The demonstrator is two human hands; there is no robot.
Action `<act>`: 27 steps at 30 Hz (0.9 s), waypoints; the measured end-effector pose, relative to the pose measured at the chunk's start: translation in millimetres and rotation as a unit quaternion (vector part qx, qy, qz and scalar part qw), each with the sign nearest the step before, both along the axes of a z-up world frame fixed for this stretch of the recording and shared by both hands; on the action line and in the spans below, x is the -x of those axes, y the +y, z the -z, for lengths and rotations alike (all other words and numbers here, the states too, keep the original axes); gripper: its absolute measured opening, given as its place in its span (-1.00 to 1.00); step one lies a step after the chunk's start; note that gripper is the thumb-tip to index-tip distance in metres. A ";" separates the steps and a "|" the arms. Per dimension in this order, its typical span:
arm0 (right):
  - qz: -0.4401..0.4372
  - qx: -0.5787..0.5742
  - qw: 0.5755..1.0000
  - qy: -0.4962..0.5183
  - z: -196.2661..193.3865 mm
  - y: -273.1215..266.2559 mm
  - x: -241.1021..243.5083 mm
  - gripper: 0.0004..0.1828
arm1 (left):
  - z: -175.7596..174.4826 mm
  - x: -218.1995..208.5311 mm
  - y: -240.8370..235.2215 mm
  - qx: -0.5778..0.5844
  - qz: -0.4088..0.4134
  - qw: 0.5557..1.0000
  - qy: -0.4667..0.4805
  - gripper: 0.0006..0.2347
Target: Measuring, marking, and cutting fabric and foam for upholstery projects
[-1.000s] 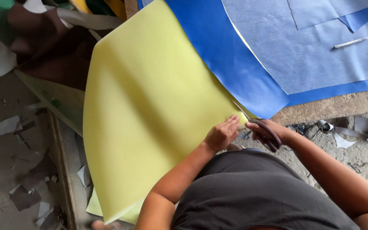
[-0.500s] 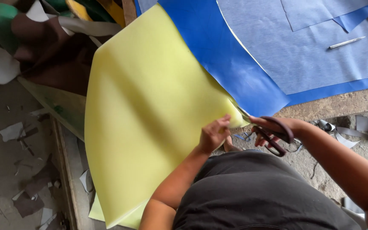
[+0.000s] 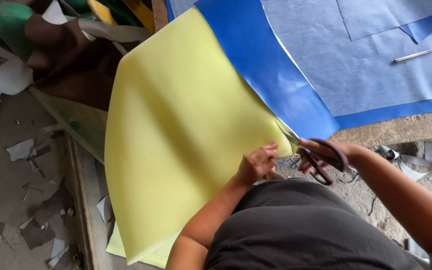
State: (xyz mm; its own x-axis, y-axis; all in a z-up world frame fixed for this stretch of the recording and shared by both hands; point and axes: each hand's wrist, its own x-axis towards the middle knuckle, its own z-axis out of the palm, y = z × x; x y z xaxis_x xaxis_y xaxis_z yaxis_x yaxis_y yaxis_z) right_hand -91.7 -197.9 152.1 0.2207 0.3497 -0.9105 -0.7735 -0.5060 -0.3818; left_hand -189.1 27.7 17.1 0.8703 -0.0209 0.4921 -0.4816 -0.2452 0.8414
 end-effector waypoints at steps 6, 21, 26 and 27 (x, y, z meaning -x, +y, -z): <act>-0.054 -0.039 0.990 -0.125 83.3 21.4 -15.9 -0.20 | -36.1 3.3 2.6 -0.090 0.003 0.993 -0.080 -0.91; -0.037 0.008 0.992 -0.124 8.8 45.1 5.7 -0.12 | -41.6 3.5 17.7 0.022 0.017 1.000 -0.003 -0.85; -0.117 0.081 0.956 -0.257 84.8 54.0 -35.5 -0.10 | -55.7 16.2 13.9 -0.033 0.061 0.998 -0.001 -0.88; -0.118 0.079 0.955 -0.262 110.0 48.6 -37.8 -0.10 | -51.1 11.9 16.0 -0.035 0.059 0.998 -0.006 -0.88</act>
State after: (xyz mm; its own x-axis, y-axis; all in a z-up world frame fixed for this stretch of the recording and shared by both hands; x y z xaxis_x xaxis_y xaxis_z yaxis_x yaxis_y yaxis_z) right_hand -53.9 -149.3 42.1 0.5927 0.3132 -0.7421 -0.3548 -0.7257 -0.5895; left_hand -201.0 43.6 68.2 0.8540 -0.1570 0.4960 -0.5202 -0.2441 0.8184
